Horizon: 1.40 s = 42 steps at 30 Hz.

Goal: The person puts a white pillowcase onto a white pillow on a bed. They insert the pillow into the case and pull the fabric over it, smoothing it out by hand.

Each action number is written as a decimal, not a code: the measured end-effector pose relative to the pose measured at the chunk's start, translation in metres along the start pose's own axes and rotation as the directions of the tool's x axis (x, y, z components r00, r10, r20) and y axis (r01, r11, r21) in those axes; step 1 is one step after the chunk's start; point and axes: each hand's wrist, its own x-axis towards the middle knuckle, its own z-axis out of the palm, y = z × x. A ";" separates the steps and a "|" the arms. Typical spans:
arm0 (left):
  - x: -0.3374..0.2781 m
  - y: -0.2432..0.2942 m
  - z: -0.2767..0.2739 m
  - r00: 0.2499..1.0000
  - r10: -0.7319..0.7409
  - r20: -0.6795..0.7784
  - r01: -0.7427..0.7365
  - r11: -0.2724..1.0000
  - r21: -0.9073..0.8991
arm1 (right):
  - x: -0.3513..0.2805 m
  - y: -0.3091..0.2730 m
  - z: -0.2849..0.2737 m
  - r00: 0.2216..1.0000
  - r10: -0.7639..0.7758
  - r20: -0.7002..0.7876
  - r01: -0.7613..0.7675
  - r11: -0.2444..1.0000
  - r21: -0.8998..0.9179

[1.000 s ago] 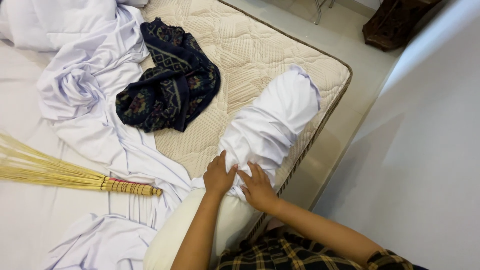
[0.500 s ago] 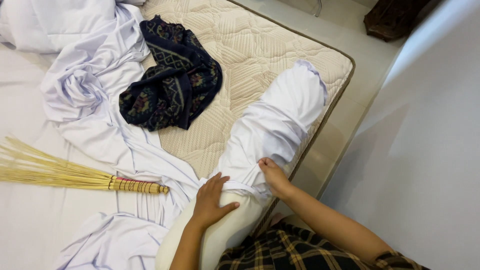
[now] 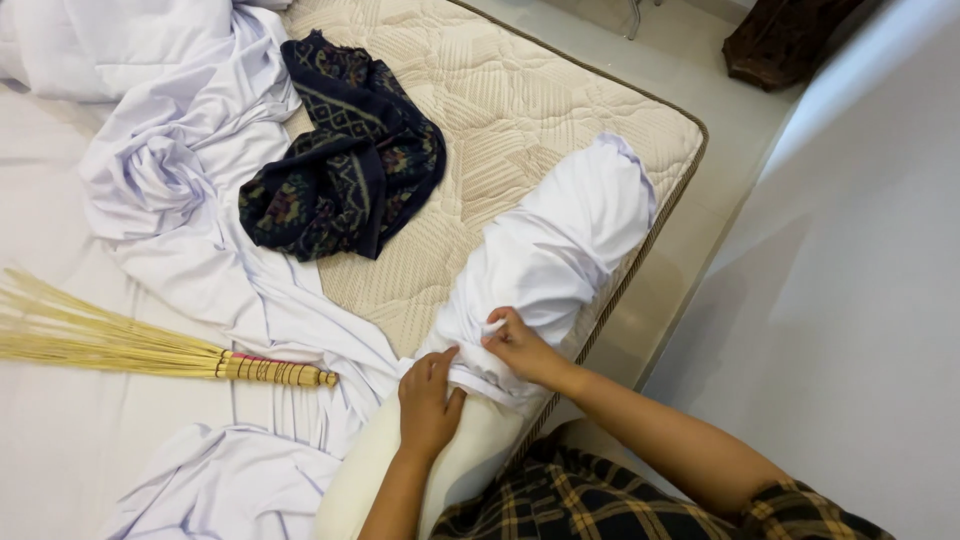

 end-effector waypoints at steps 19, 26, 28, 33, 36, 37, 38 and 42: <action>-0.046 0.069 0.006 0.939 0.344 0.002 -0.344 0.937 0.060 | 0.120 0.063 -0.122 0.651 -0.453 -0.610 -0.252 0.628 -0.736; -0.050 0.063 -0.001 0.946 0.320 0.047 -0.322 0.946 0.035 | 0.127 0.051 -0.081 0.791 -0.286 -0.541 -0.201 0.713 -0.672; -0.044 0.060 0.001 0.938 0.346 0.031 -0.347 0.937 0.034 | 0.111 0.033 -0.048 0.799 -0.334 -0.500 -0.146 0.699 -0.700; -0.043 0.051 0.005 0.951 0.301 0.066 -0.303 0.953 0.023 | 0.087 -0.016 -0.002 0.870 -0.392 -0.298 0.072 0.701 -0.710; -0.043 0.046 0.005 0.965 0.240 0.106 -0.244 0.970 0.020 | 0.080 -0.035 0.009 0.876 -0.434 -0.212 0.082 0.566 -0.820; -0.045 0.046 0.005 0.966 0.234 0.112 -0.238 0.971 0.022 | 0.076 -0.018 0.019 0.879 -0.428 -0.211 0.082 0.571 -0.817; -0.047 0.047 0.005 0.965 0.233 0.123 -0.239 0.970 0.033 | 0.071 -0.001 0.028 0.904 -0.402 -0.142 0.039 0.411 -0.911; -0.040 0.043 0.003 0.963 0.253 0.096 -0.256 0.966 0.023 | 0.066 -0.003 0.033 0.940 -0.339 -0.035 0.068 0.286 -0.956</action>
